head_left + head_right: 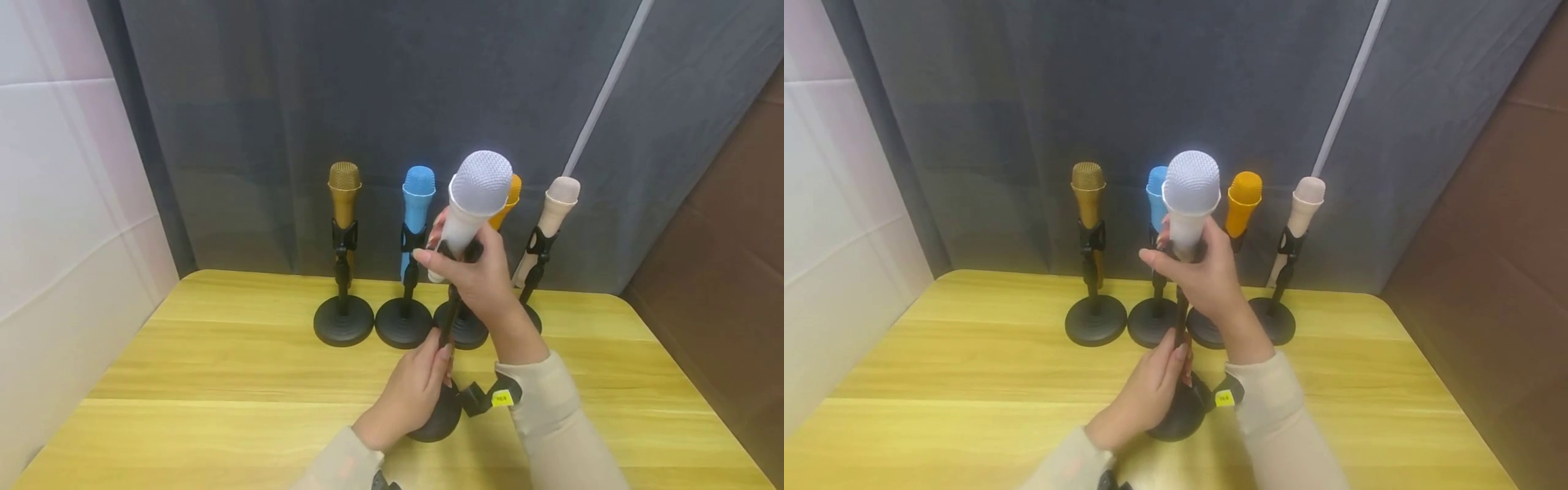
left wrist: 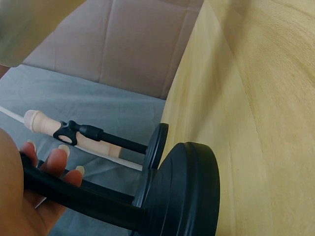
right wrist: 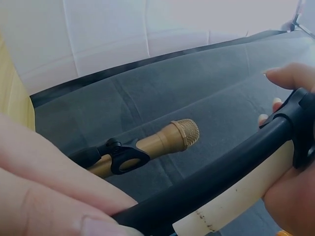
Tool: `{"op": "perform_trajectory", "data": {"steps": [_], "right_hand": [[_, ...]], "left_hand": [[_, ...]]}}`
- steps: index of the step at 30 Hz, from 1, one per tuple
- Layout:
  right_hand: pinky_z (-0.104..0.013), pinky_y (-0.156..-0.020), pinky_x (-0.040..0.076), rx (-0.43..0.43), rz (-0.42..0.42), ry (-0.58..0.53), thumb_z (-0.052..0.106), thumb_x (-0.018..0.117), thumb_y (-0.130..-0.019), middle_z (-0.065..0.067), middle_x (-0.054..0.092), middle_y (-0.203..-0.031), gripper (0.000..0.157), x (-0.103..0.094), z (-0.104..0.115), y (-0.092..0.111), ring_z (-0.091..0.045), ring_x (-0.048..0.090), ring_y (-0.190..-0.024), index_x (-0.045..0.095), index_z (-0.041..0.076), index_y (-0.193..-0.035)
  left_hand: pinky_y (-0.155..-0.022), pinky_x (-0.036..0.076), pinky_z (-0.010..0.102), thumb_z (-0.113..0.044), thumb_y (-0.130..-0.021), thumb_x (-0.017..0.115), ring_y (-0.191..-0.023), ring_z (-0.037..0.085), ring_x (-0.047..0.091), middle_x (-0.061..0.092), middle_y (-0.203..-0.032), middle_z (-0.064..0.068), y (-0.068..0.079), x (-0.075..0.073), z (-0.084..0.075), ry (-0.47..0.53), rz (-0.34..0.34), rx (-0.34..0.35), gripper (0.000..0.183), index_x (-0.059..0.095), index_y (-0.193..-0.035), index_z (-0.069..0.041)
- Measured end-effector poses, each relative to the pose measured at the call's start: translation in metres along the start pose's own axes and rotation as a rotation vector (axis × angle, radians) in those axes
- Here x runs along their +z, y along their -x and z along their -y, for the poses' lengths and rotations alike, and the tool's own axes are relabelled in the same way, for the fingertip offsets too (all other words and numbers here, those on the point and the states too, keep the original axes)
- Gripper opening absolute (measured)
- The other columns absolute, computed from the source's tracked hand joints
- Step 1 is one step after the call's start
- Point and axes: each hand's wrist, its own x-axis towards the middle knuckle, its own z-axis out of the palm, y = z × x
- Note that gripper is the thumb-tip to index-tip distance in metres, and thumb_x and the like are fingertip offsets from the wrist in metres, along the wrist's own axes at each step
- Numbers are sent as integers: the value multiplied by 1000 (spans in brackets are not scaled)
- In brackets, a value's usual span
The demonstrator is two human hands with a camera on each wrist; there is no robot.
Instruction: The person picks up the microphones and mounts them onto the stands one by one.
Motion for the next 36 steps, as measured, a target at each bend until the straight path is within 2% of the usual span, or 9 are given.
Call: {"op": "perform_trajectory", "data": {"steps": [7,13,18,21,23,28,32,36], "right_hand": [[-34,-86,52,35,5,48,-8,78,-78,7,66,-85,23,-1,3,1,-17,65,-83,60,-4,-92],[-35,-85,52,50,11,44,-6,79,-78,5,67,-85,22,-1,5,1,-19,65,-83,61,-3,-91],[-38,-89,51,101,2,85,-3,79,-79,3,68,-86,23,-2,5,2,-20,65,-86,62,0,-93],[-39,-93,52,129,10,145,0,80,-81,-3,70,-94,26,-5,7,4,-20,66,-93,64,2,-102],[-36,-98,53,142,19,175,1,78,-83,-8,71,-105,34,-7,10,7,-20,67,-102,63,3,-113],[-26,-105,50,179,-2,150,2,71,-89,-11,61,-136,58,-17,19,21,-18,61,-126,49,6,-143],[-20,-105,48,187,-7,192,12,75,-90,-8,55,-146,67,-31,23,41,-12,56,-131,44,13,-150],[-17,-105,47,199,49,291,11,77,-87,-9,54,-149,73,-45,20,65,-9,54,-132,44,15,-151]], "left_hand": [[-63,53,16,-13,-110,36,-64,2,58,53,-74,-3,0,0,0,29,9,-19,16,46,-98,-12],[-63,54,17,-15,-110,36,-64,1,58,53,-74,-4,-1,-1,0,33,3,-32,16,47,-99,-12],[-63,54,17,-15,-110,36,-65,0,57,53,-74,-3,1,0,2,44,6,-30,17,47,-99,-12],[-63,54,16,-14,-110,36,-65,1,57,53,-75,-3,0,0,2,39,4,-12,16,47,-100,-12],[-63,54,16,-13,-110,36,-65,1,57,52,-75,-4,0,-1,2,30,2,-6,14,47,-101,-12],[-63,54,16,-13,-110,36,-66,3,57,52,-75,-3,-1,-2,3,30,11,4,13,47,-102,-12],[-64,54,17,-13,-110,37,-66,3,57,52,-76,-3,-1,-3,4,46,23,0,13,46,-101,-12],[-64,54,17,-14,-110,37,-67,3,58,53,-77,-3,-1,-4,6,59,39,-2,13,46,-102,-12]]}}
